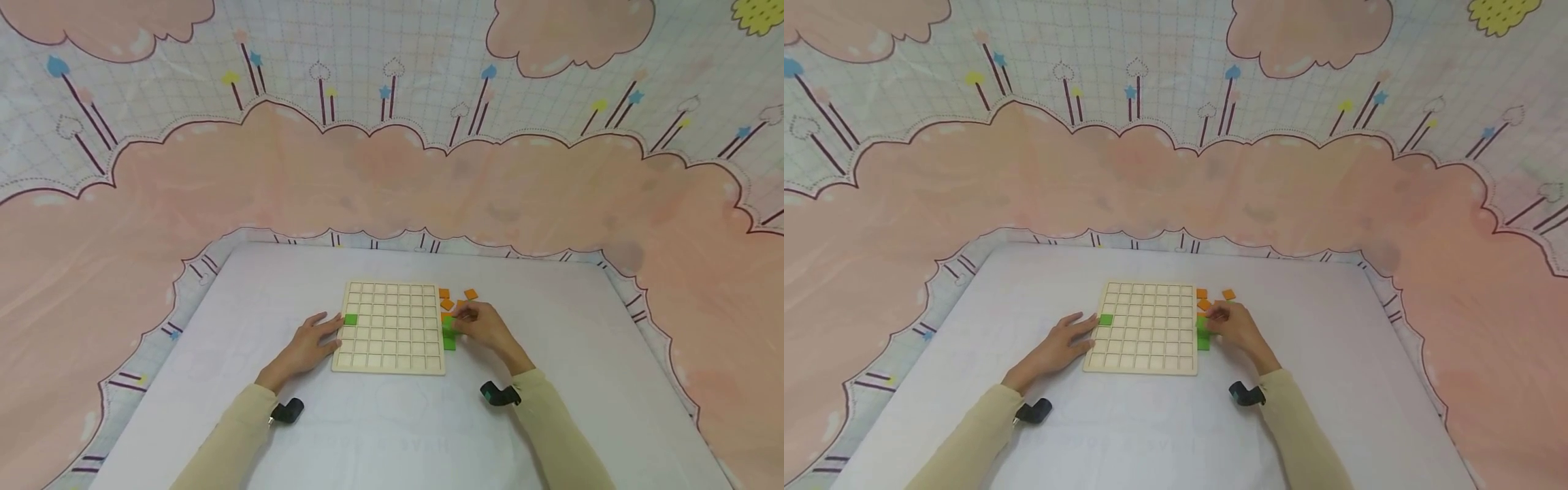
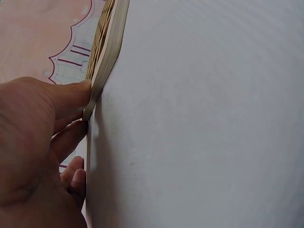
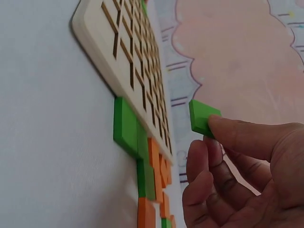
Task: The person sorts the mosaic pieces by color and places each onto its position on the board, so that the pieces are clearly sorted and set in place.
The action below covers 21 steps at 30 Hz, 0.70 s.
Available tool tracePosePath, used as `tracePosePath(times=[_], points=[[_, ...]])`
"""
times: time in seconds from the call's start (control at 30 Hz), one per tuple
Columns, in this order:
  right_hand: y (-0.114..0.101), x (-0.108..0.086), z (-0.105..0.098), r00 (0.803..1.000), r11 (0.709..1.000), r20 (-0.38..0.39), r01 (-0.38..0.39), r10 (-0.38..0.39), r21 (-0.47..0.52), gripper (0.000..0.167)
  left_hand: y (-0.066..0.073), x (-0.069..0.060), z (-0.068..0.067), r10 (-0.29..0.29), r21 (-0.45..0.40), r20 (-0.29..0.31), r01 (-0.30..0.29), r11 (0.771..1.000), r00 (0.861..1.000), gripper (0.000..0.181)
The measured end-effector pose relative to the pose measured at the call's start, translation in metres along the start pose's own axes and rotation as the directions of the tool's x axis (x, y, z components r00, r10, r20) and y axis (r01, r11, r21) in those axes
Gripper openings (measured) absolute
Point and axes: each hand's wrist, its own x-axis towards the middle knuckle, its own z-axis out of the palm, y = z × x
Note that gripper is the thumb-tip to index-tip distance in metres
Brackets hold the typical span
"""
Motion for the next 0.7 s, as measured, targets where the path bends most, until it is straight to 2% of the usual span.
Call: tracePosePath(times=[0.27, 0.53, 0.7], points=[[-0.014, 0.008, 0.013, 1.000, 0.997, 0.006, 0.030, -0.030, 0.065, 0.016, 0.001, 0.001, -0.001, -0.020, 0.006, 0.004, 0.020, 1.000, 1.000, 0.057], [-0.023, 0.014, 0.031, 1.000, 0.995, 0.004, 0.012, -0.012, 0.097, 0.014, 0.002, 0.000, -0.001, -0.007, -0.008, 0.004, 0.007, 1.000, 1.000, 0.056], [-0.034, 0.014, 0.042, 0.999, 0.993, 0.010, 0.042, -0.044, 0.113, 0.014, 0.004, -0.001, -0.003, 0.001, -0.005, 0.001, -0.001, 1.000, 1.000, 0.056]])
